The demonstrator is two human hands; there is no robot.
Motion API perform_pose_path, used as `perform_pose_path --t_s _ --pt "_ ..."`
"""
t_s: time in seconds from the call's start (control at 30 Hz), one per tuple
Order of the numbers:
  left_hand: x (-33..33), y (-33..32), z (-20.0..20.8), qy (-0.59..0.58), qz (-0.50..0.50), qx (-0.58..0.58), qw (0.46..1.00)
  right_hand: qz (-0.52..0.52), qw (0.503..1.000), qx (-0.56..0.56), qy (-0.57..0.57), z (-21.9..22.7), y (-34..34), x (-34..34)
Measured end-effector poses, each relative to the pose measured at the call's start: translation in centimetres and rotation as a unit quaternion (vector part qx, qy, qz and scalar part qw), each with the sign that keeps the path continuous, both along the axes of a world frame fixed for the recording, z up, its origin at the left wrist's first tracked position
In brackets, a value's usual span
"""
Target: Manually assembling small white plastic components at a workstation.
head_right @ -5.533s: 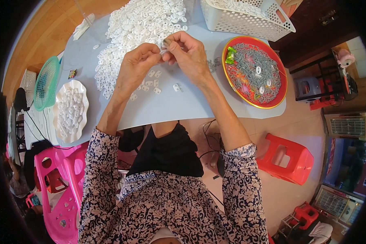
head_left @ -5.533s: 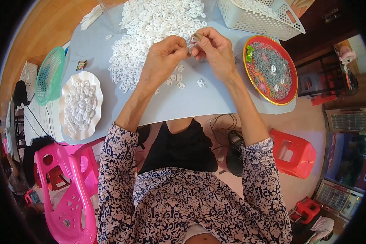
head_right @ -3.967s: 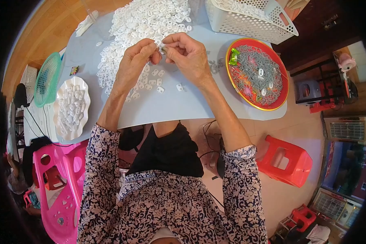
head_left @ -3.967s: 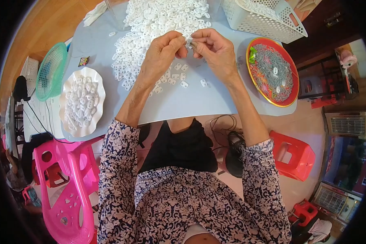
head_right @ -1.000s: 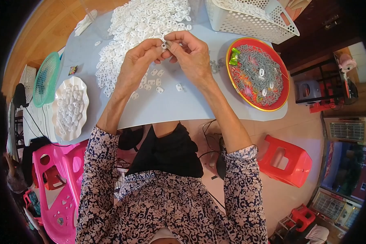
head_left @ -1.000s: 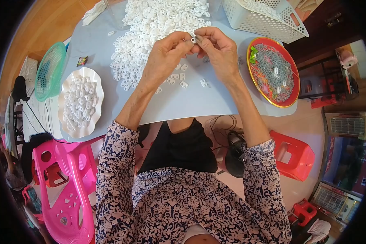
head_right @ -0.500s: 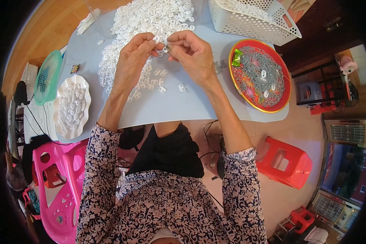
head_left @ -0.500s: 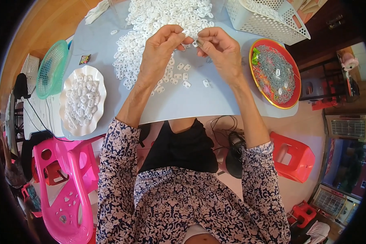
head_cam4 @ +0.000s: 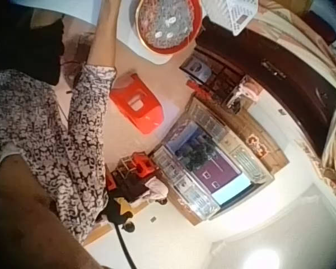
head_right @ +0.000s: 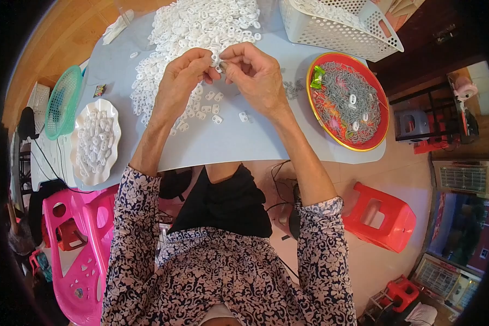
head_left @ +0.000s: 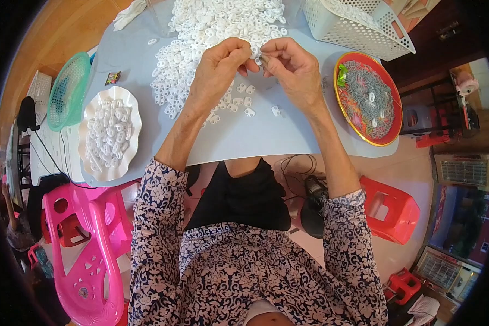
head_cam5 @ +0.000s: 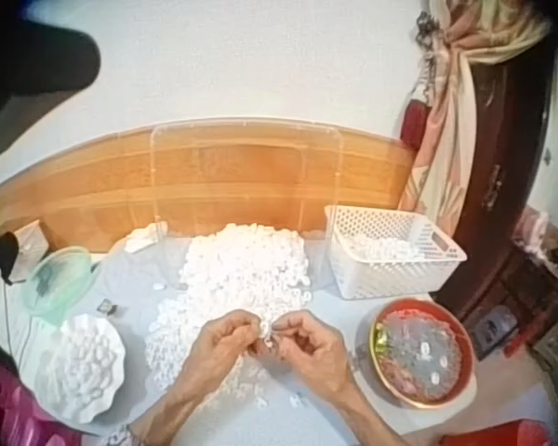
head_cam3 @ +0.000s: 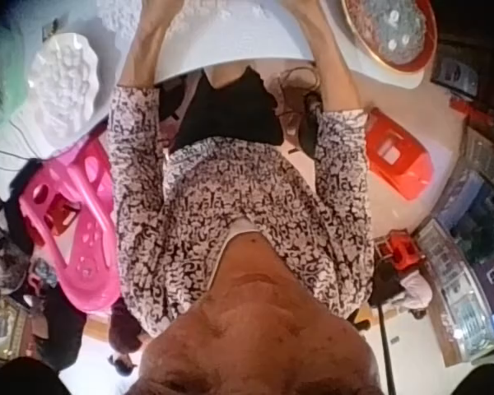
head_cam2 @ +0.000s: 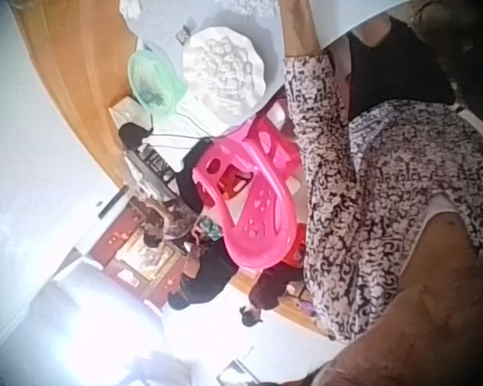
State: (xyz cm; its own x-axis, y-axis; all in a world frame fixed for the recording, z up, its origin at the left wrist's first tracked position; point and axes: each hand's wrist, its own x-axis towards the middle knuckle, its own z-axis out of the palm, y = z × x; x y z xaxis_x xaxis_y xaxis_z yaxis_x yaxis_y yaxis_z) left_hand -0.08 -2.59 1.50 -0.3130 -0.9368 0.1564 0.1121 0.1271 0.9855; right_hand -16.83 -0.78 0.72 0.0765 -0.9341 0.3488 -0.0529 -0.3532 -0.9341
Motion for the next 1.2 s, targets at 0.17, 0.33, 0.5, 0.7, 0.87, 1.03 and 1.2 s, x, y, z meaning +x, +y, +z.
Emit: perform_pose_path --t_s 0.17,0.33,0.5,0.7,0.87,1.03,1.2 --pt "0.3 -0.4 -0.1 -0.037 -0.015 -0.007 0.999 0.003 1.000 -0.001 0.022 0.4 0.3 0.2" --pt "0.4 -0.8 -0.3 -0.038 -0.052 -0.036 0.997 0.004 0.999 -0.013 0.036 0.3 0.3 0.2" --pt "-0.2 -0.1 -0.5 -0.047 -0.028 -0.041 0.998 -0.016 1.000 -0.008 -0.015 0.0 0.0 0.5" --pt "-0.3 0.2 -0.1 -0.082 -0.012 -0.036 0.996 0.011 1.000 0.014 -0.007 0.2 0.2 0.3" --pt "-0.2 0.1 -0.4 -0.048 -0.031 -0.020 0.998 0.040 0.999 0.001 -0.037 0.0 0.3 0.5" --pt "-0.4 0.2 -0.3 -0.078 -0.033 -0.040 0.996 0.007 0.997 -0.048 0.066 -0.7 0.0 0.3" --pt "0.2 0.0 -0.3 -0.132 -0.046 -0.084 0.987 -0.017 0.990 -0.082 0.114 -0.3 0.2 0.4"
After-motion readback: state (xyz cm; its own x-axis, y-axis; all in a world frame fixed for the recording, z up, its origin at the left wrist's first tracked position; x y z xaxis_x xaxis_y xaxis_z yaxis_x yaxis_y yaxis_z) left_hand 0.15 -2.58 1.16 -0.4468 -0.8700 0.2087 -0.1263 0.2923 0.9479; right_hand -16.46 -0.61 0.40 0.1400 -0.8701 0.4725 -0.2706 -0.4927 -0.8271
